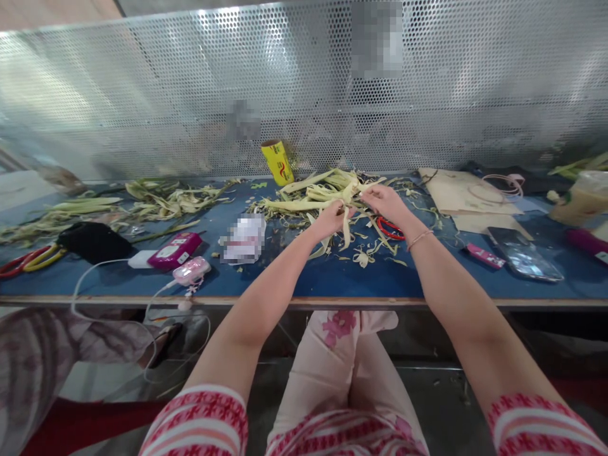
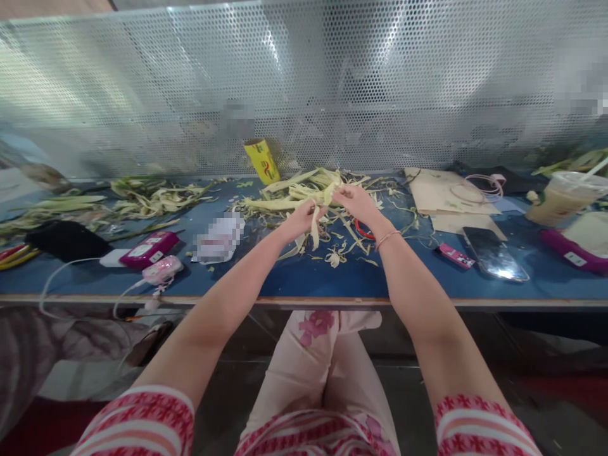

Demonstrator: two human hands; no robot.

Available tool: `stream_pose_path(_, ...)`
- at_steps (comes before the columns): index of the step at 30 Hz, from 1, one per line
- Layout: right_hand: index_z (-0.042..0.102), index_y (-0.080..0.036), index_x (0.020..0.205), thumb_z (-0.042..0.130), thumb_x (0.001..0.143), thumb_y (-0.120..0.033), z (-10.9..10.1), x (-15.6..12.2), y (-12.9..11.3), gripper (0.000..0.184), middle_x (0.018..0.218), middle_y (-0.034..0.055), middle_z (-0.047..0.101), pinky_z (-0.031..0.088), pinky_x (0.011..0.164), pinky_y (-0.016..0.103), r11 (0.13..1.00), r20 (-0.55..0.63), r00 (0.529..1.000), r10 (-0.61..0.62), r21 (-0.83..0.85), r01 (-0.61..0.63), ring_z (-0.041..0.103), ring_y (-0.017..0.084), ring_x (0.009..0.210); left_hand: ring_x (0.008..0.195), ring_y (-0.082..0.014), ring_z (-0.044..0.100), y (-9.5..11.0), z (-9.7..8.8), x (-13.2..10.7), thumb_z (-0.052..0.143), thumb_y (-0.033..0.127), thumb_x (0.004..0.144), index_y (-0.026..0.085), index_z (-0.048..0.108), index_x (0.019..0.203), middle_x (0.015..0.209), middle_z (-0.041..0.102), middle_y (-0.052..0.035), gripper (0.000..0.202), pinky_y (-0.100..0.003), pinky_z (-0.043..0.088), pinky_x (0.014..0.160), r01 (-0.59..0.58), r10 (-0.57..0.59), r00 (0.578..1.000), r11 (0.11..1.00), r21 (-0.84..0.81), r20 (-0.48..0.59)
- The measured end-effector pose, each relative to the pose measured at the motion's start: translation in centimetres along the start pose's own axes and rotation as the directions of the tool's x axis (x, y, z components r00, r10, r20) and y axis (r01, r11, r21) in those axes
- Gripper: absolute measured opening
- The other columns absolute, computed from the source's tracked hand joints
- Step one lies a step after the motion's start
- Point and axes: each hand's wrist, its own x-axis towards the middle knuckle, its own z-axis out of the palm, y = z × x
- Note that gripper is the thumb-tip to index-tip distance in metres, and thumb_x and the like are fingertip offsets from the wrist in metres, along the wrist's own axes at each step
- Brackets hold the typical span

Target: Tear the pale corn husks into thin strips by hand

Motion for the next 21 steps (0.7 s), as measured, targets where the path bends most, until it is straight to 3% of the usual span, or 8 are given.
stream_pose_path(3, 0.06, -0.02, 0.073, 0.068, 0.077, -0.052, 0.8, -0.1, -0.4, 0.033, 0.061, -0.0025, 0.056, 0.037, 0.059, 0.027, 0.988, -0.125, 0.985, -0.122, -0.113, 0.108, 0.048, 0.012, 0.058, 0.046, -0.0075, 0.032, -0.5, -0.1, 0.4, 0.071, 0.039, 0.084, 0.021, 0.044, 0.074, 0.053, 0.034, 0.0084, 0.033, -0.025, 0.025, 0.05, -0.017, -0.001, 0.996, 0.977, 0.214, 0.086)
stream_pose_path(6, 0.061, -0.02, 0.073, 0.071, 0.073, -0.048, 1.9, -0.4, -1.0, 0.03, 0.076, 0.0026, 0.065, 0.043, 0.069, 0.03, 0.967, -0.073, 0.986, -0.15, -0.218, 0.131, 0.056, 0.017, 0.072, 0.052, -0.0095, 0.036, -1.0, 0.0, 0.7, 0.068, 0.036, 0.085, 0.02, 0.048, 0.075, 0.056, 0.038, 0.0064, 0.027, -0.026, 0.027, 0.054, -0.103, 0.073, 0.993, 0.921, 0.375, 0.094)
stream_pose_path(9, 0.061, -0.019, 0.07, 0.068, 0.073, -0.04, 2.5, -0.7, -1.7, 0.022, 0.075, 0.0041, 0.065, 0.044, 0.07, 0.032, 0.959, -0.068, 0.993, -0.092, -0.274, 0.071, 0.057, 0.019, 0.072, 0.058, -0.0118, 0.042, -1.2, 0.1, 0.8, 0.062, 0.034, 0.089, 0.02, 0.05, 0.079, 0.061, 0.044, 0.0046, 0.02, -0.027, 0.031, 0.058, -0.176, 0.154, 0.984, 0.875, 0.45, 0.084)
stream_pose_path(13, 0.057, -0.02, 0.063, 0.062, 0.071, -0.029, 2.7, -1.1, -2.4, 0.013, 0.066, 0.0004, 0.059, 0.043, 0.072, 0.032, 0.954, -0.151, 0.984, -0.099, -0.295, 0.05, 0.054, 0.017, 0.068, 0.06, -0.0135, 0.046, -1.0, 0.5, 0.4, 0.061, 0.035, 0.089, 0.021, 0.047, 0.08, 0.06, 0.044, 0.0052, 0.022, -0.028, 0.034, 0.062, -0.18, 0.163, 0.983, 0.843, 0.507, 0.079)
stream_pose_path(17, 0.05, -0.021, 0.056, 0.057, 0.073, -0.028, 2.6, -1.2, -2.7, 0.02, 0.056, -0.0026, 0.048, 0.039, 0.064, 0.028, 0.993, -0.238, 0.971, -0.023, -0.114, -0.004, 0.047, 0.014, 0.06, 0.064, -0.0141, 0.048, -1.0, 0.7, 0.0, 0.058, 0.042, 0.091, 0.022, 0.047, 0.08, 0.063, 0.048, 0.0035, 0.026, -0.028, 0.039, 0.065, -0.243, 0.222, 0.97, 0.846, 0.474, 0.101)
stream_pose_path(21, 0.055, -0.02, 0.062, 0.061, 0.078, -0.037, 2.4, -0.7, -2.0, 0.023, 0.058, -0.0025, 0.052, 0.037, 0.053, 0.025, 0.938, -0.225, 0.937, 0.268, 0.284, -0.2, 0.046, 0.011, 0.05, 0.071, -0.0164, 0.053, -1.2, 0.5, -0.3, 0.054, 0.043, 0.092, 0.022, 0.049, 0.086, 0.072, 0.054, 0.0003, 0.023, -0.031, 0.044, 0.071, -0.352, 0.33, 0.935, 0.833, 0.428, 0.126)
